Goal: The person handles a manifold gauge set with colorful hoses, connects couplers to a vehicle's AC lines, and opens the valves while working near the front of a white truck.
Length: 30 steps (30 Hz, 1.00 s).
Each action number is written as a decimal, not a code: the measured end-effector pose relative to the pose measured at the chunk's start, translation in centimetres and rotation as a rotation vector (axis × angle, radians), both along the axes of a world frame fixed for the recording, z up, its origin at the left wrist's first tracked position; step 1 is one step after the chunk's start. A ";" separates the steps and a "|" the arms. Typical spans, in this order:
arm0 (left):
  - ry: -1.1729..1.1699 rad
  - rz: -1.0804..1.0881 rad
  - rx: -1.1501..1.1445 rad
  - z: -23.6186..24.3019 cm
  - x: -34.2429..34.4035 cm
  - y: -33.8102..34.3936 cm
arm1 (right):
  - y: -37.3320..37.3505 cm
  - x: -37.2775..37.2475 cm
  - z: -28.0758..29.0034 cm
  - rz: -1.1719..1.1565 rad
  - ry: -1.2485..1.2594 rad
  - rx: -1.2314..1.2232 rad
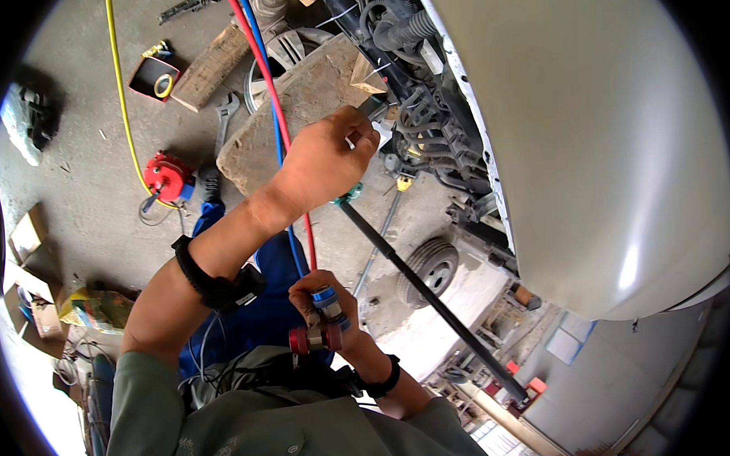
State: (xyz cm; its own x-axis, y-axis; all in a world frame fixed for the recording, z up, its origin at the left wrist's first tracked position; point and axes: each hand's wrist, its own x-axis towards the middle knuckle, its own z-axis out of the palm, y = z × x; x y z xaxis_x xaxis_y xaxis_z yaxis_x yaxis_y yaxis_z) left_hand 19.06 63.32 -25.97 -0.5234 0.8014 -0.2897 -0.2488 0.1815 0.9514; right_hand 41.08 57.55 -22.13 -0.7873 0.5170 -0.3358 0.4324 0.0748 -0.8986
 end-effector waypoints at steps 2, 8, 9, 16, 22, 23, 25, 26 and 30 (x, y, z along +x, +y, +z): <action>0.037 0.040 0.018 -0.6 0.7 1.2 | 0.7 -0.1 -0.5 0.093 0.015 0.058; 0.262 0.157 0.106 -0.5 1.5 6.3 | 1.1 2.8 -1.1 0.022 -0.159 -0.189; 0.268 0.149 0.107 -0.1 1.8 7.3 | 1.1 3.1 -1.2 0.106 -0.093 -0.018; 0.273 0.391 0.222 1.6 1.4 12.2 | 4.2 5.8 -0.2 0.367 -0.086 0.354; 0.318 0.399 0.112 2.1 1.4 13.8 | 5.4 8.9 -0.4 0.275 -0.062 0.430; 0.344 0.397 0.068 2.1 1.3 14.0 | 5.1 9.0 -0.2 0.251 -0.110 0.402; 0.353 0.389 0.115 2.0 1.4 14.3 | 4.3 8.4 0.1 0.257 -0.187 0.426; 0.360 0.383 0.160 1.9 1.5 14.3 | 3.9 8.1 -0.3 0.254 -0.184 0.424; 0.242 0.260 0.157 1.9 0.7 13.9 | 2.9 7.0 -1.0 0.295 -0.163 0.372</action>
